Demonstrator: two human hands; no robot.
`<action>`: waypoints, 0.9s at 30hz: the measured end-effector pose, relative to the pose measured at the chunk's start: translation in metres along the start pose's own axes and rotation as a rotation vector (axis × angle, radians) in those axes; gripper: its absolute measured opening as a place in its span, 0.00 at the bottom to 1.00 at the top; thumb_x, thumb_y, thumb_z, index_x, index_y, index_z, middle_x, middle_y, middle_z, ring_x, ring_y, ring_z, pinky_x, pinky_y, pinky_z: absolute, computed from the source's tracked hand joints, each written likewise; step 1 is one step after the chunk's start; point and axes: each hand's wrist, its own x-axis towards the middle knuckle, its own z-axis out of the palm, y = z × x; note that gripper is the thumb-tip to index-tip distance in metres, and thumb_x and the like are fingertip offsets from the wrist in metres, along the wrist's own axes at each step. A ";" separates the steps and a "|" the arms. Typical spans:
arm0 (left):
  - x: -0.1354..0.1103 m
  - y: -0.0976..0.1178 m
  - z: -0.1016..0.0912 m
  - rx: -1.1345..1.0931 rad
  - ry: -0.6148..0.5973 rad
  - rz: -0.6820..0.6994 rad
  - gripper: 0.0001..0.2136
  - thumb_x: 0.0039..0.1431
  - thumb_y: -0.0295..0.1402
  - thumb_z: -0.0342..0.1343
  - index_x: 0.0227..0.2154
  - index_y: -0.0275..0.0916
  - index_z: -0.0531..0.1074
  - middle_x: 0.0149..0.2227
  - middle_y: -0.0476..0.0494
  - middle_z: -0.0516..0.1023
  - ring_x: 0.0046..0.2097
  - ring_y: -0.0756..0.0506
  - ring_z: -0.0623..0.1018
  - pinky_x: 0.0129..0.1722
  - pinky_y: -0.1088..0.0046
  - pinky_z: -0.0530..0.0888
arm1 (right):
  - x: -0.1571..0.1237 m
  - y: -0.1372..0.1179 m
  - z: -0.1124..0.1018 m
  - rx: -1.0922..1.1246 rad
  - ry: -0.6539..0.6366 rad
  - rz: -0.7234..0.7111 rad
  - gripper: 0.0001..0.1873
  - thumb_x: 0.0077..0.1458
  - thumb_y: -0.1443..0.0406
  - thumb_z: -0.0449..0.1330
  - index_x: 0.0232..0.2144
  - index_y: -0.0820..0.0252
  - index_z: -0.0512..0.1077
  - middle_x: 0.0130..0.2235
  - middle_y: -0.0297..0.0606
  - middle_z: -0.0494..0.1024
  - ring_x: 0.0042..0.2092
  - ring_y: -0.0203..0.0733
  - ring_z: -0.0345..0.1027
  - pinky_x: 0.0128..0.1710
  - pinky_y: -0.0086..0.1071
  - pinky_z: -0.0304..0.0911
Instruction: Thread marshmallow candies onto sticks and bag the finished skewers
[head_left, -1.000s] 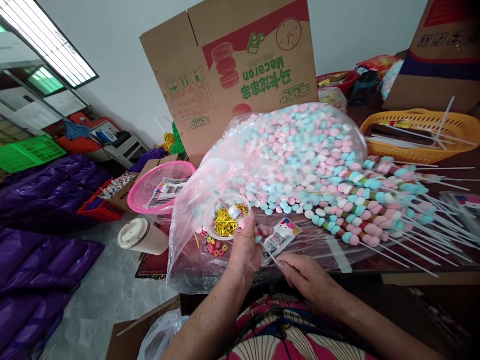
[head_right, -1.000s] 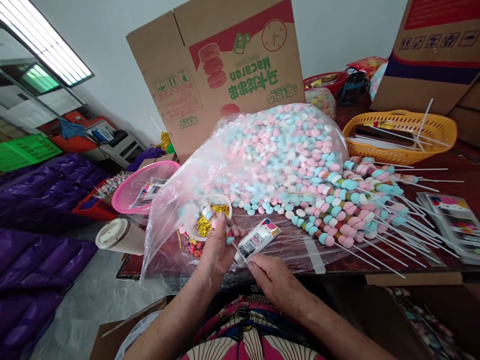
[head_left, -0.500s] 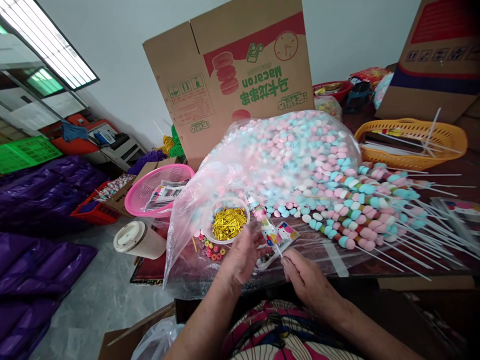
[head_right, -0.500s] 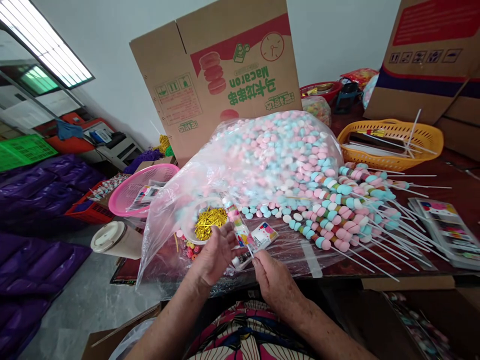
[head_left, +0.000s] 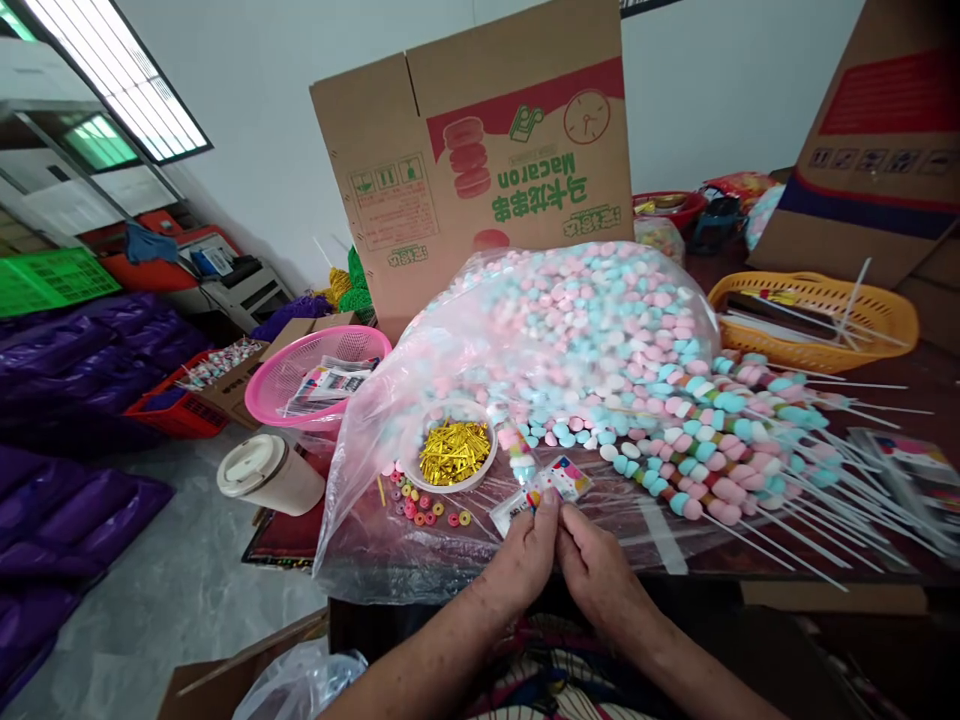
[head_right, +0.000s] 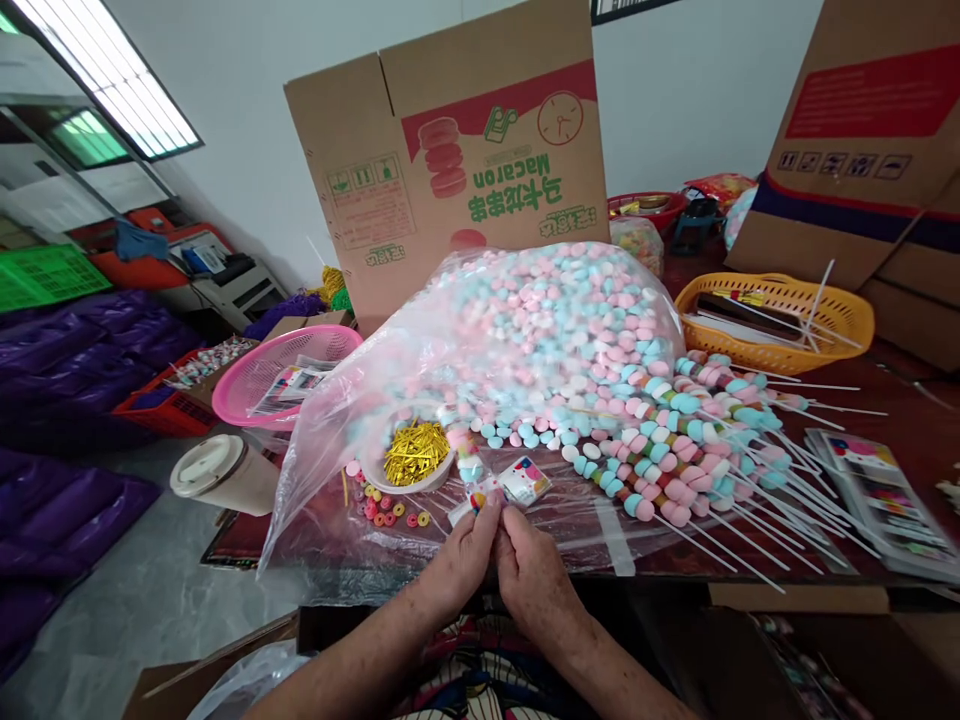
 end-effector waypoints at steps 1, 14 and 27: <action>-0.006 0.004 -0.011 0.157 -0.097 0.046 0.24 0.62 0.48 0.38 0.32 0.36 0.73 0.30 0.40 0.76 0.36 0.43 0.73 0.38 0.67 0.69 | 0.000 0.002 -0.003 0.010 -0.029 0.002 0.13 0.59 0.63 0.42 0.30 0.58 0.64 0.29 0.40 0.75 0.30 0.40 0.67 0.31 0.32 0.62; -0.011 0.026 -0.083 1.004 -0.107 0.512 0.11 0.57 0.32 0.52 0.43 0.41 0.70 0.38 0.40 0.75 0.41 0.40 0.74 0.51 0.57 0.62 | 0.021 -0.026 -0.061 -0.232 -0.426 -0.154 0.15 0.60 0.61 0.46 0.23 0.57 0.61 0.24 0.33 0.68 0.27 0.37 0.60 0.27 0.30 0.53; -0.029 -0.014 -0.054 -0.127 0.241 0.152 0.15 0.56 0.44 0.52 0.21 0.38 0.70 0.22 0.48 0.68 0.26 0.49 0.65 0.29 0.75 0.63 | 0.026 -0.026 -0.006 0.055 -0.340 0.038 0.10 0.56 0.59 0.53 0.28 0.59 0.66 0.25 0.31 0.68 0.27 0.35 0.61 0.25 0.28 0.58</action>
